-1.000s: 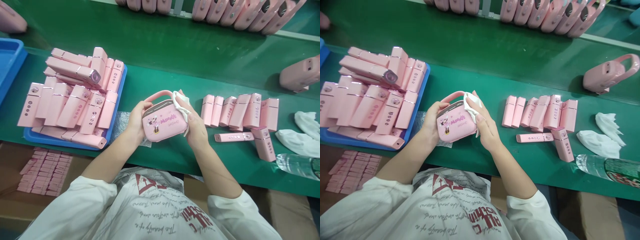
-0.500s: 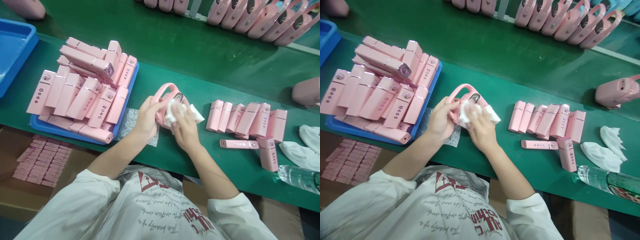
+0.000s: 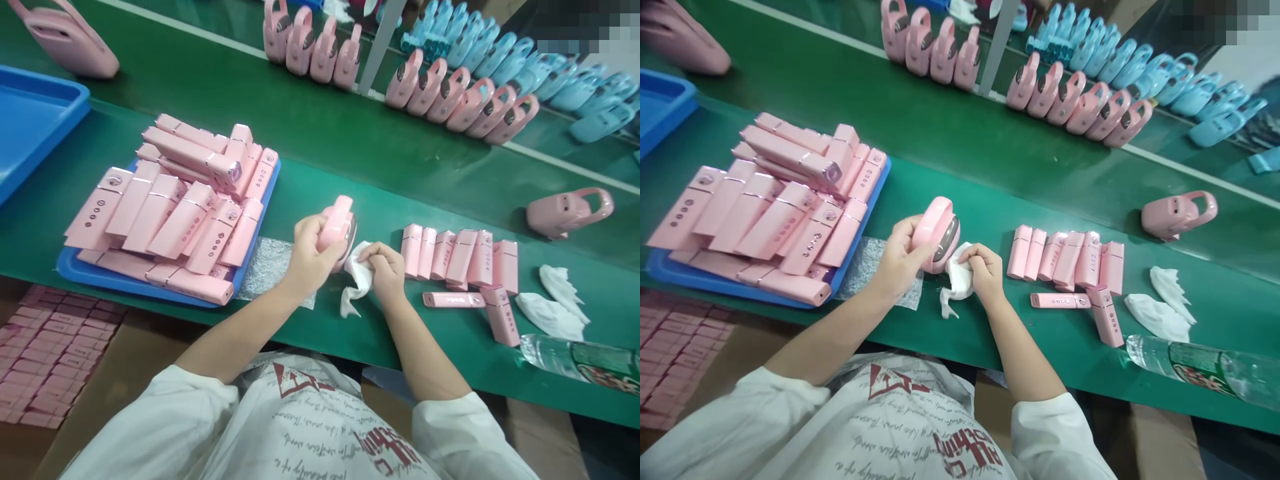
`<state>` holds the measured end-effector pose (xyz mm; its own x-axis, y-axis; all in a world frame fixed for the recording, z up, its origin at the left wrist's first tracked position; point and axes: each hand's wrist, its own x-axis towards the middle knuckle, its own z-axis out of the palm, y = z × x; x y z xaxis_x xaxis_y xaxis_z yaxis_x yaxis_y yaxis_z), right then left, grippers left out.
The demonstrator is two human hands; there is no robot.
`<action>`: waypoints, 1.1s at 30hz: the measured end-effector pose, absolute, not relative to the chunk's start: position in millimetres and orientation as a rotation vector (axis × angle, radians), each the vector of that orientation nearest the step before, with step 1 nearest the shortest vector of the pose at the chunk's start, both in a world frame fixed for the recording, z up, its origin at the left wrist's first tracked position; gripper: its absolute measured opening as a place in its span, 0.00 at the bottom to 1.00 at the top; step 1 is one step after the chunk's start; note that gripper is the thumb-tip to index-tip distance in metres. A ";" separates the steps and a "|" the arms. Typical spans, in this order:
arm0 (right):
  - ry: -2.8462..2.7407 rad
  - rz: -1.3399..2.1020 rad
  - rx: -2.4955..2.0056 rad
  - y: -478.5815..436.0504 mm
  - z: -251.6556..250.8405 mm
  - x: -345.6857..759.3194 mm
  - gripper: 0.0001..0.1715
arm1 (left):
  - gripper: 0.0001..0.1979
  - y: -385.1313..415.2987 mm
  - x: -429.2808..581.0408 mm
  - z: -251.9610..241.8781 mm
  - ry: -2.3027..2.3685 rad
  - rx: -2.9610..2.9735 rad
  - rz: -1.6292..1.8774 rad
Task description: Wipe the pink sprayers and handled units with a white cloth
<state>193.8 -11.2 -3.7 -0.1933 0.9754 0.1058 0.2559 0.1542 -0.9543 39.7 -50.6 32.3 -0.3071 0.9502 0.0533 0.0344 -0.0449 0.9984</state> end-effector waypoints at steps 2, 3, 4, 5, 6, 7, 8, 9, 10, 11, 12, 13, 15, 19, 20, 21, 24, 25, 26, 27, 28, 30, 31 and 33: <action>-1.598 1.107 -1.181 -9.4 3.3 191.7 0.13 | 0.07 -54.2 42.6 30.7 1.462 1.377 1.396; -1.584 1.121 -1.167 -8.6 8.6 189.3 0.15 | 0.07 -56.1 44.3 29.6 1.466 1.510 1.366; -1.570 1.150 -1.162 -7.8 14.8 186.5 0.18 | 0.08 -57.9 45.8 28.3 1.468 1.616 1.340; -1.561 1.190 -1.161 -6.9 21.7 183.3 0.20 | 0.09 -59.3 46.9 27.0 1.476 1.698 1.317; -1.555 1.250 -1.173 -5.8 29.2 180.0 0.21 | 0.11 -60.4 47.7 25.9 1.487 1.759 1.293; -1.548 1.328 -1.208 -4.4 36.9 176.9 0.22 | 0.14 -61.3 48.0 25.1 1.498 1.806 1.270; -1.539 1.408 -1.261 -2.6 44.5 174.1 0.23 | 0.18 -62.0 47.9 24.7 1.504 1.842 1.243; -1.532 1.473 -1.324 -0.4 51.8 171.4 0.24 | 0.22 -62.8 47.7 24.7 1.509 1.870 1.216; -1.531 1.512 -1.385 2.3 58.2 169.0 0.24 | 0.25 -63.7 47.5 25.0 1.516 1.895 1.193; -1.529 1.536 -1.440 5.9 63.8 166.6 0.24 | 0.28 -64.9 47.4 25.5 1.531 1.918 1.178; -1.533 1.536 -1.482 10.7 68.3 164.1 0.23 | 0.30 -66.3 47.6 26.2 1.554 1.940 1.174; -1.547 1.510 -1.503 17.2 71.7 161.3 0.22 | 0.31 -68.1 48.0 26.9 1.578 1.964 1.182; -1.567 1.428 -1.533 36.4 75.7 153.8 0.20 | 0.33 -72.0 49.2 28.0 1.620 2.014 1.229; -1.544 1.177 -1.617 101.4 78.3 128.7 0.16 | 0.33 -77.6 48.8 28.5 1.602 2.084 1.273; -1.532 1.117 -1.639 120.4 79.2 121.0 0.16 | 0.32 -78.0 47.9 28.4 1.589 2.090 1.251; -1.524 1.073 -1.656 138.8 80.5 113.3 0.15 | 0.32 -78.0 46.9 28.3 1.576 2.096 1.222; -1.497 0.987 -1.733 182.2 85.6 93.3 0.16 | 0.31 -76.3 43.7 28.3 1.549 2.100 1.140; -1.497 0.969 -1.757 191.3 87.1 88.3 0.17 | 0.31 -75.4 42.7 28.3 1.540 2.099 1.119; -1.505 0.954 -1.778 197.6 88.3 84.2 0.17 | 0.31 -74.4 41.8 28.4 1.532 2.098 1.101; -1.520 0.937 -1.794 201.8 89.2 81.1 0.18 | 0.31 -73.5 41.0 28.6 1.527 2.093 1.085; -1.540 0.918 -1.808 204.2 90.2 79.4 0.18 | 0.30 -72.8 40.2 28.7 1.522 2.091 1.072; -1.605 0.881 -1.836 206.1 94.3 81.1 0.18 | 0.29 -71.8 39.4 29.1 1.503 2.092 1.052; -1.651 0.862 -1.851 206.4 98.1 85.4 0.17 | 0.29 -71.8 39.3 29.2 1.490 2.098 1.044; -1.768 0.816 -1.879 205.8 109.9 102.0 0.16 | 0.28 -72.2 39.8 29.4 1.448 2.119 1.025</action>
<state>102.0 205.8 109.9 0.0129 0.9923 -0.1233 0.7375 -0.0927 -0.6689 39.8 -72.2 29.4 0.2048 0.9121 0.3553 0.6380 -0.3996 0.6582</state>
